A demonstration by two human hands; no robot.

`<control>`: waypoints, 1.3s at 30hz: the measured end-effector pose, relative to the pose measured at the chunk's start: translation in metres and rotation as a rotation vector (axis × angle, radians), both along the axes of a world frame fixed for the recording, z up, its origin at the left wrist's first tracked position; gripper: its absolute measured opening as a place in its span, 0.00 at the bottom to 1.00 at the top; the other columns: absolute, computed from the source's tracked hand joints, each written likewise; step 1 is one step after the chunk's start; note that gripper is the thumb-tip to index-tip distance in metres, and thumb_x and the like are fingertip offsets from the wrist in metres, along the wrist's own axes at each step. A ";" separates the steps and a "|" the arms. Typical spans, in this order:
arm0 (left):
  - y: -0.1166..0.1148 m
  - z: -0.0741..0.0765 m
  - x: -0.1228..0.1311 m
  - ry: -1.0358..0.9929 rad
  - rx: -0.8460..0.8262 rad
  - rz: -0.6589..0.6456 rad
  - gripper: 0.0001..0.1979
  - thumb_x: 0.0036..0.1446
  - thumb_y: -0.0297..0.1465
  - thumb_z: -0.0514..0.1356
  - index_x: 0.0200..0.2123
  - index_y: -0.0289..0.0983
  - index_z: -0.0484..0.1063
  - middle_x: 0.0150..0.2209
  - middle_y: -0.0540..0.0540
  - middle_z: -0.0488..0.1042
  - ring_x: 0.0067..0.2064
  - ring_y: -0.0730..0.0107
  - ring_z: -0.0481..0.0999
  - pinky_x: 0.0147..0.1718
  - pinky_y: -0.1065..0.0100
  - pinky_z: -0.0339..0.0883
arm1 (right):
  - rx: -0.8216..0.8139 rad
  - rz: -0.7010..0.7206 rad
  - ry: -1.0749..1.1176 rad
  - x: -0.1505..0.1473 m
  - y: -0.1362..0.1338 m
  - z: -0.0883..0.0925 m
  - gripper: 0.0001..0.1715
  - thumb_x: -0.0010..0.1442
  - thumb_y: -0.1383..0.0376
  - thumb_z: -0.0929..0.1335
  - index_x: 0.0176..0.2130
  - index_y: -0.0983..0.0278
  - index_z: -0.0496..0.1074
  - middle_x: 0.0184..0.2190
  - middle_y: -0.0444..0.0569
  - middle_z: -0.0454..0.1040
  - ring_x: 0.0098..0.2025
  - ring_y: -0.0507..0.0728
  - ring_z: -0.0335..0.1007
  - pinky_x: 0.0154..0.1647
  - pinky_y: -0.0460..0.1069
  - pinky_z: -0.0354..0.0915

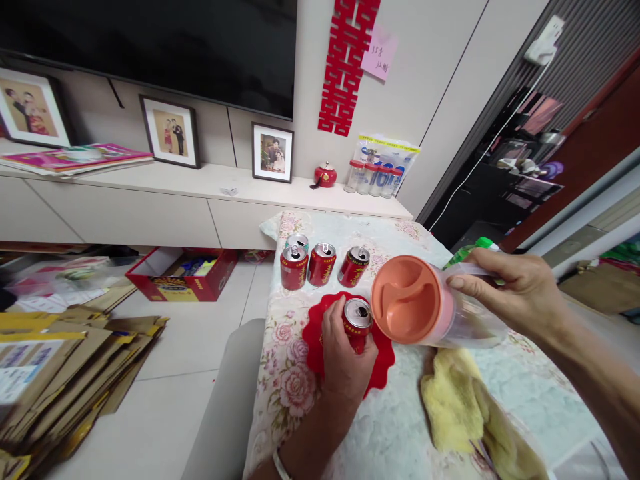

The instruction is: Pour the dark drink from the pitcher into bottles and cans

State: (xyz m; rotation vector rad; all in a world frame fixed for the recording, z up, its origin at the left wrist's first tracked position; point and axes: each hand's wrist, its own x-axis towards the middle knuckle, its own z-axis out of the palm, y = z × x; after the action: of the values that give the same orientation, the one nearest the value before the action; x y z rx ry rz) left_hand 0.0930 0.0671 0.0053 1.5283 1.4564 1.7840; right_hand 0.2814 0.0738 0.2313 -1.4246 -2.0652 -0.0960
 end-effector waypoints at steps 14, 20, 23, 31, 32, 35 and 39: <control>0.000 0.001 0.000 0.016 0.015 0.000 0.37 0.51 0.20 0.64 0.66 0.39 0.66 0.57 0.33 0.76 0.61 0.41 0.78 0.59 0.38 0.76 | 0.009 0.000 0.003 0.003 -0.001 0.000 0.37 0.61 0.34 0.71 0.21 0.58 0.64 0.16 0.40 0.53 0.20 0.51 0.48 0.18 0.49 0.48; -0.001 0.001 -0.001 0.012 0.006 -0.002 0.37 0.51 0.20 0.63 0.66 0.39 0.66 0.58 0.33 0.76 0.61 0.42 0.78 0.60 0.39 0.76 | 0.008 -0.002 0.005 0.001 0.000 0.000 0.37 0.61 0.34 0.71 0.21 0.58 0.63 0.16 0.40 0.52 0.20 0.51 0.47 0.18 0.50 0.47; -0.001 0.000 0.000 0.015 0.002 -0.002 0.37 0.51 0.20 0.63 0.66 0.39 0.66 0.58 0.33 0.76 0.62 0.41 0.78 0.60 0.38 0.75 | -0.001 -0.003 0.008 0.000 -0.001 0.000 0.37 0.60 0.33 0.71 0.21 0.58 0.63 0.16 0.40 0.53 0.20 0.52 0.48 0.18 0.50 0.47; 0.000 0.001 0.000 0.020 0.018 -0.004 0.37 0.52 0.20 0.64 0.66 0.39 0.65 0.58 0.33 0.76 0.61 0.41 0.78 0.60 0.38 0.76 | -0.005 -0.002 0.010 0.001 0.000 0.000 0.37 0.61 0.33 0.71 0.21 0.58 0.63 0.16 0.40 0.52 0.20 0.51 0.47 0.18 0.49 0.47; 0.000 0.001 0.000 0.018 0.020 -0.001 0.37 0.52 0.20 0.64 0.67 0.39 0.65 0.58 0.33 0.76 0.61 0.41 0.78 0.60 0.38 0.76 | -0.002 0.000 0.007 0.001 0.000 0.000 0.37 0.61 0.33 0.71 0.21 0.58 0.64 0.16 0.40 0.53 0.20 0.51 0.48 0.18 0.49 0.48; 0.000 0.000 0.000 0.013 0.024 0.006 0.37 0.53 0.21 0.64 0.67 0.40 0.65 0.58 0.34 0.76 0.61 0.43 0.78 0.61 0.39 0.75 | 0.007 0.005 -0.004 0.001 0.000 0.000 0.37 0.61 0.33 0.70 0.21 0.58 0.64 0.16 0.40 0.53 0.20 0.51 0.48 0.18 0.49 0.48; 0.000 -0.001 0.000 0.011 0.019 0.008 0.37 0.52 0.21 0.64 0.66 0.41 0.65 0.58 0.34 0.76 0.62 0.42 0.77 0.61 0.39 0.75 | 0.012 0.010 -0.011 0.001 -0.001 0.001 0.37 0.62 0.34 0.70 0.21 0.58 0.64 0.16 0.40 0.54 0.19 0.51 0.48 0.17 0.49 0.48</control>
State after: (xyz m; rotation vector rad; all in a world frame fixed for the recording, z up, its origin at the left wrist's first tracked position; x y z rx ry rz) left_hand 0.0932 0.0672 0.0044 1.5468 1.4565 1.8017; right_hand 0.2822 0.0732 0.2319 -1.4096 -2.0773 -0.1127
